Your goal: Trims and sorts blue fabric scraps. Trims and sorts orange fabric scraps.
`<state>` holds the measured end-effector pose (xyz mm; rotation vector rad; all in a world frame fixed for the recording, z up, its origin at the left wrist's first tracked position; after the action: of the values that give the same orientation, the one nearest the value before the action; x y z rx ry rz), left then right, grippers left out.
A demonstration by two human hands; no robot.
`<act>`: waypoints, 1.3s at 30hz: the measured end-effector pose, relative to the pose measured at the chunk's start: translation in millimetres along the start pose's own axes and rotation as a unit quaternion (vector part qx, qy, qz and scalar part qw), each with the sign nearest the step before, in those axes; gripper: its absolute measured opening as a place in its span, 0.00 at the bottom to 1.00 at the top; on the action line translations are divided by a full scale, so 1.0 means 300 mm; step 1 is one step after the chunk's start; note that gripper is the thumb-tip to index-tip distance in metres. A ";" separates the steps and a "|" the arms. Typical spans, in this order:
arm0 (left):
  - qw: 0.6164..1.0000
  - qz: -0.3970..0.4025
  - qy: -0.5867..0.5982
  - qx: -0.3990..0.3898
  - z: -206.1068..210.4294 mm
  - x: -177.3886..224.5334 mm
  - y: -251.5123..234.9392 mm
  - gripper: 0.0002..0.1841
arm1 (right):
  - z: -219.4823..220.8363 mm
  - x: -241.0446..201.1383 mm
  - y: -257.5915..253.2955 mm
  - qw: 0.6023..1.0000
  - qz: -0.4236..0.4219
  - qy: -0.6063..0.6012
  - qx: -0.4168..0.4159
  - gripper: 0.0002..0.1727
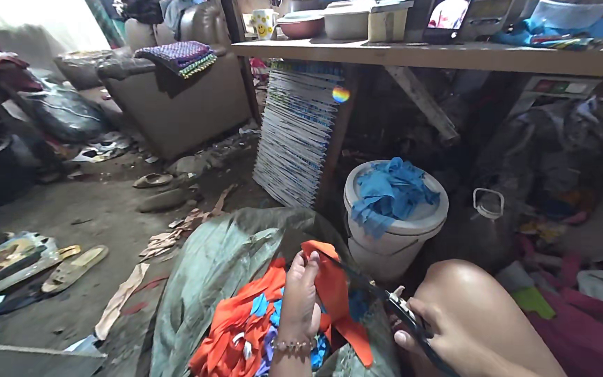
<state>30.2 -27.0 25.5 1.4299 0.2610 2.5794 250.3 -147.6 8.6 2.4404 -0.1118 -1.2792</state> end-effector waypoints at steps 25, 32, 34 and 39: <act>0.999 -0.014 -0.033 -0.027 0.003 -0.009 -0.001 0.12 | -0.008 -0.025 -0.036 1.000 -0.018 0.016 0.013 0.31; 0.988 -0.042 -0.044 -0.139 -0.008 -0.013 0.035 0.18 | -0.011 -0.117 -0.114 0.981 -0.162 -0.041 0.101 0.44; 0.983 -0.045 -0.035 -0.177 0.011 -0.014 0.047 0.15 | 0.010 -0.174 -0.156 0.968 -0.206 -0.086 0.113 0.36; 0.969 0.016 0.016 -0.248 0.016 -0.018 0.062 0.28 | 0.021 -0.319 -0.209 0.943 -0.213 -0.235 0.105 0.20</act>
<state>35.8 -45.9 27.9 1.2093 -0.3816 2.4468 182.8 -68.1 56.6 2.3518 0.1750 -2.1281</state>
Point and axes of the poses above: each hand's wrist, its own y-axis away from the middle knuckle, its own z-axis out of the palm, x = y × z, the point moved 1 cm from there along -y, towards the middle knuckle, and after that the axes turned 8 degrees about y, right-handed, at the moved point
